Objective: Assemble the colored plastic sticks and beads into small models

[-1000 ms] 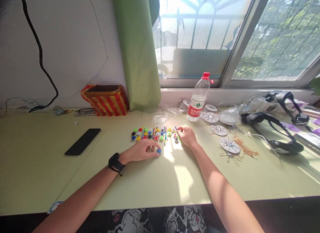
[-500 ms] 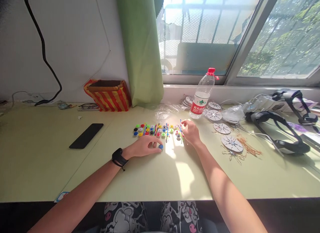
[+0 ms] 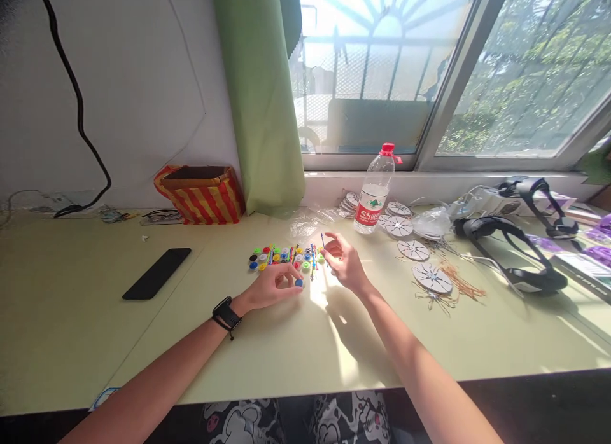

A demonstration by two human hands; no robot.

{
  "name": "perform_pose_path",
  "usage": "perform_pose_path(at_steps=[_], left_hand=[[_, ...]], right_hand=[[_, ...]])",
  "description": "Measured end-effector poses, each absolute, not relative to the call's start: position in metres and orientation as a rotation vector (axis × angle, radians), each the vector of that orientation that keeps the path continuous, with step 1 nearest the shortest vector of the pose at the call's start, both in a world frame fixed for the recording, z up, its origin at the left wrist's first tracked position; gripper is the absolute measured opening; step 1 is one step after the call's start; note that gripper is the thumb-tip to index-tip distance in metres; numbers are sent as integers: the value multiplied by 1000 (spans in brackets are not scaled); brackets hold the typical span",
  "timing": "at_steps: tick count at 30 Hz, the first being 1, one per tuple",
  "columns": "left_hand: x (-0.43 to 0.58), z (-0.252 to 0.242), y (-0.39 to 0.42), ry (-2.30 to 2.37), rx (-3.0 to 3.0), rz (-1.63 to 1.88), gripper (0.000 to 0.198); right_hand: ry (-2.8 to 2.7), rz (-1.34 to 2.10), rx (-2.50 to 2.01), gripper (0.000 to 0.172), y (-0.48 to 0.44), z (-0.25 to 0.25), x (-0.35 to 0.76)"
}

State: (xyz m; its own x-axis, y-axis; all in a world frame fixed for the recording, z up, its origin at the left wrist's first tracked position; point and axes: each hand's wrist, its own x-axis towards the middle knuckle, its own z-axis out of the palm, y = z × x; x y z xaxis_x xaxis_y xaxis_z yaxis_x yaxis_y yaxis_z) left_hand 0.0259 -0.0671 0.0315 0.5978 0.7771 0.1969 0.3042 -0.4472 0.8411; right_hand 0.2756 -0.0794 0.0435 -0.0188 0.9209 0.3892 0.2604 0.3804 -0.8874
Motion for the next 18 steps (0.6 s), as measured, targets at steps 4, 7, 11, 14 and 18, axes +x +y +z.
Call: perform_pose_path(at_steps=[4,7,11,14,18], left_hand=[[32,29,-70,784,1843,821,29],[33,26,-73,801,1776,825,31],[31,24,-74,850,1732,845,33],[30,22,-73,855,1718,837,36],[30,20,-73,815,1739,792,41]], right_hand=[[-1639,888,-1061,36,-100,41,261],[-1605,898,-1078,37,-109,32,256],[-1660,856,-1110,37,-112,24,255],[-1684,910,-1079,32,-115,25,253],[-1667,997,-1029,28,-120,29,249]])
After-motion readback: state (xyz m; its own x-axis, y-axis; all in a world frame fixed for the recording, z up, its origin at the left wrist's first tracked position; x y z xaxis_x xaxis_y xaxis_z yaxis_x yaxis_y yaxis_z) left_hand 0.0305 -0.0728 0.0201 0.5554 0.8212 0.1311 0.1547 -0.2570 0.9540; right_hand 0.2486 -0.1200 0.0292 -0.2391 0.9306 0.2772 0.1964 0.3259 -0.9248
